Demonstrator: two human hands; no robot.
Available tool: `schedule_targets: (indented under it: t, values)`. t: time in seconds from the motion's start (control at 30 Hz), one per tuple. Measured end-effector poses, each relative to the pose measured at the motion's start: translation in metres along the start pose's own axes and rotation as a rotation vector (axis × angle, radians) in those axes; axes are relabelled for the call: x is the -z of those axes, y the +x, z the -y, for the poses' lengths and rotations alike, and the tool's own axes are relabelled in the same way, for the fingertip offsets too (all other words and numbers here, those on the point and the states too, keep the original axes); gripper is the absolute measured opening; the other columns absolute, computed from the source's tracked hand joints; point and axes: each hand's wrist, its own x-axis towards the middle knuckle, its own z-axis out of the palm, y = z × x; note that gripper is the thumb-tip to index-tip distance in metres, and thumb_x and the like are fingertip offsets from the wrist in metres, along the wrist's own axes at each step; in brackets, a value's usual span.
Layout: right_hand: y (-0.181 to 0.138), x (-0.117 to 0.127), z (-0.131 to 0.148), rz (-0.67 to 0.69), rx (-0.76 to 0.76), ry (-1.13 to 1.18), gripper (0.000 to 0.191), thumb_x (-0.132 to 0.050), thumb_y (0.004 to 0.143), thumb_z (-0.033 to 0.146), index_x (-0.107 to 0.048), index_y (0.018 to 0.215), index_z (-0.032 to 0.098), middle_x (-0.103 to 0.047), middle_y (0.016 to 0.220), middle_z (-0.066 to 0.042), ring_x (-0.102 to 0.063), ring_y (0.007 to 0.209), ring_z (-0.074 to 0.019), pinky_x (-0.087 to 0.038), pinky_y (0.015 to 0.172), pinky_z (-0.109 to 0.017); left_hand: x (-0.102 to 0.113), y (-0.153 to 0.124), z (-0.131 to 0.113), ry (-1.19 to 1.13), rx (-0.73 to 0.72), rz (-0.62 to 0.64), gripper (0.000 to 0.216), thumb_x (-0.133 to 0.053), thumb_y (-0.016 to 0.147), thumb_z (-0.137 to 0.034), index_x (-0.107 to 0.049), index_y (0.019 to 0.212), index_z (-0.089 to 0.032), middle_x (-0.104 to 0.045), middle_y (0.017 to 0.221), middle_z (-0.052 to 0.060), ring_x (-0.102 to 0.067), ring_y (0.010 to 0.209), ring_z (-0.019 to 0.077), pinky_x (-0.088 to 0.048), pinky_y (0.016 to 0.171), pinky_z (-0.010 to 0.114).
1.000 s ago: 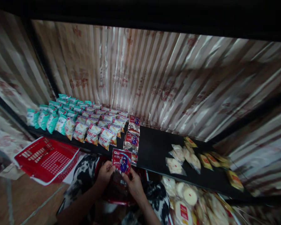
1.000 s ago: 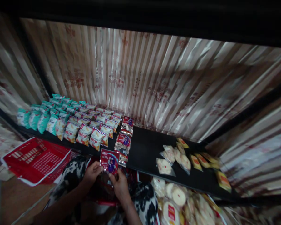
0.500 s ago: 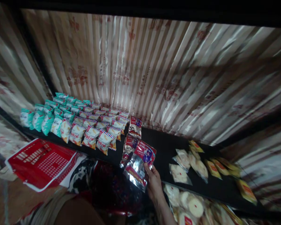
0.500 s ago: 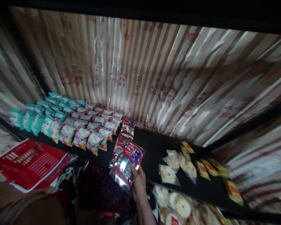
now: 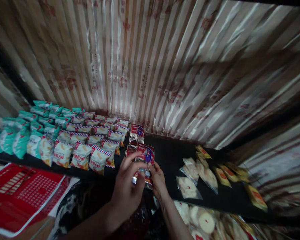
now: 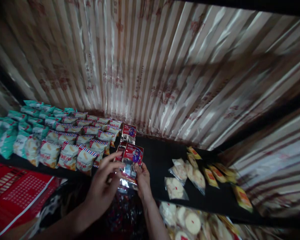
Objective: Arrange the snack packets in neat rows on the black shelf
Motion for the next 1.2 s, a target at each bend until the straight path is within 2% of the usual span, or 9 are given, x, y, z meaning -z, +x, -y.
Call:
schedule_targets:
  t: [0.1,0.17,0.3,0.43,0.53,0.7,0.77,0.9,1.2]
  values:
    - [0.029,-0.012,0.004,0.001,0.050,-0.052,0.045,-0.078,0.055,0.044,-0.058,0.089,0.021,-0.068,0.065,0.003,-0.062,0.055,-0.0150,-0.048,0.053,-0.025,-0.034,0.023,0.064,0.190,0.145,0.080,0.036,-0.046,0.083,-0.020,-0.055,0.117,-0.016,-0.037,0.141,0.013,-0.035,0.131,0.0273,-0.035,0.105,0.047]
    - [0.048,-0.021,0.006,-0.002,0.082,-0.084,0.047,-0.077,0.055,0.045,-0.058,0.090,0.020,-0.067,0.066,0.002,-0.061,0.054,-0.0144,-0.048,0.054,-0.025,-0.052,0.028,0.096,0.232,0.162,0.118,0.044,-0.045,0.084,-0.021,-0.047,0.128,-0.015,-0.029,0.146,0.012,-0.028,0.135,0.0266,-0.031,0.108,0.046]
    - [0.082,-0.033,0.004,-0.036,0.157,-0.222,0.043,-0.068,0.061,0.046,-0.058,0.092,0.018,-0.068,0.070,0.000,-0.060,0.055,-0.0145,-0.047,0.055,-0.025,-0.070,0.038,0.128,0.277,0.247,0.099,0.045,-0.049,0.082,-0.024,-0.048,0.127,-0.016,-0.033,0.144,0.012,-0.034,0.132,0.0268,-0.033,0.107,0.042]
    - [0.106,-0.034,-0.002,-0.045,0.257,-0.476,0.038,-0.055,0.070,0.047,-0.059,0.093,0.017,-0.068,0.077,-0.002,-0.062,0.064,-0.0169,-0.048,0.062,-0.028,-0.075,0.051,0.143,0.313,0.261,0.060,0.041,-0.049,0.081,-0.021,-0.054,0.121,-0.016,-0.038,0.139,0.011,-0.039,0.128,0.0265,-0.035,0.106,0.040]
    - [0.114,-0.032,-0.006,-0.077,0.298,-0.589,0.038,-0.056,0.070,0.042,-0.061,0.098,0.017,-0.068,0.085,-0.005,-0.062,0.077,-0.0207,-0.047,0.074,-0.032,-0.078,0.054,0.155,0.353,0.266,0.027,0.039,-0.047,0.080,-0.015,-0.057,0.118,-0.013,-0.042,0.134,0.013,-0.041,0.124,0.0267,-0.035,0.106,0.040]
    - [0.116,-0.030,-0.017,-0.179,0.490,-1.017,0.053,-0.049,0.076,0.035,-0.052,0.123,0.010,-0.062,0.108,-0.015,-0.056,0.101,-0.0271,-0.040,0.091,-0.039,-0.083,0.048,0.164,0.400,0.302,0.065,0.041,-0.046,0.078,-0.013,-0.058,0.117,-0.011,-0.048,0.126,0.014,-0.045,0.118,0.0267,-0.037,0.103,0.040]
    - [0.116,-0.029,-0.023,-0.188,0.568,-1.104,0.055,-0.047,0.078,0.036,-0.049,0.126,0.009,-0.059,0.115,-0.016,-0.052,0.108,-0.0277,-0.038,0.094,-0.040,-0.084,0.047,0.163,0.423,0.303,0.073,0.043,-0.046,0.077,-0.012,-0.056,0.119,-0.012,-0.049,0.125,0.014,-0.045,0.118,0.0269,-0.037,0.102,0.041]
    - [0.118,-0.028,-0.029,-0.151,0.639,-1.209,0.049,-0.045,0.082,0.037,-0.055,0.123,0.014,-0.054,0.124,-0.015,-0.046,0.116,-0.0270,-0.034,0.098,-0.041,-0.085,0.048,0.159,0.474,0.295,0.065,0.044,-0.047,0.076,-0.012,-0.054,0.120,-0.014,-0.047,0.129,0.014,-0.041,0.122,0.0285,-0.035,0.101,0.046]
    - [0.126,-0.026,-0.037,-0.095,0.635,-1.249,0.046,-0.046,0.083,0.037,-0.058,0.120,0.014,-0.054,0.126,-0.015,-0.044,0.120,-0.0262,-0.032,0.100,-0.041,-0.084,0.051,0.158,0.512,0.282,0.155,0.044,-0.050,0.077,-0.015,-0.054,0.121,-0.015,-0.047,0.130,0.014,-0.038,0.123,0.0296,-0.034,0.101,0.046]
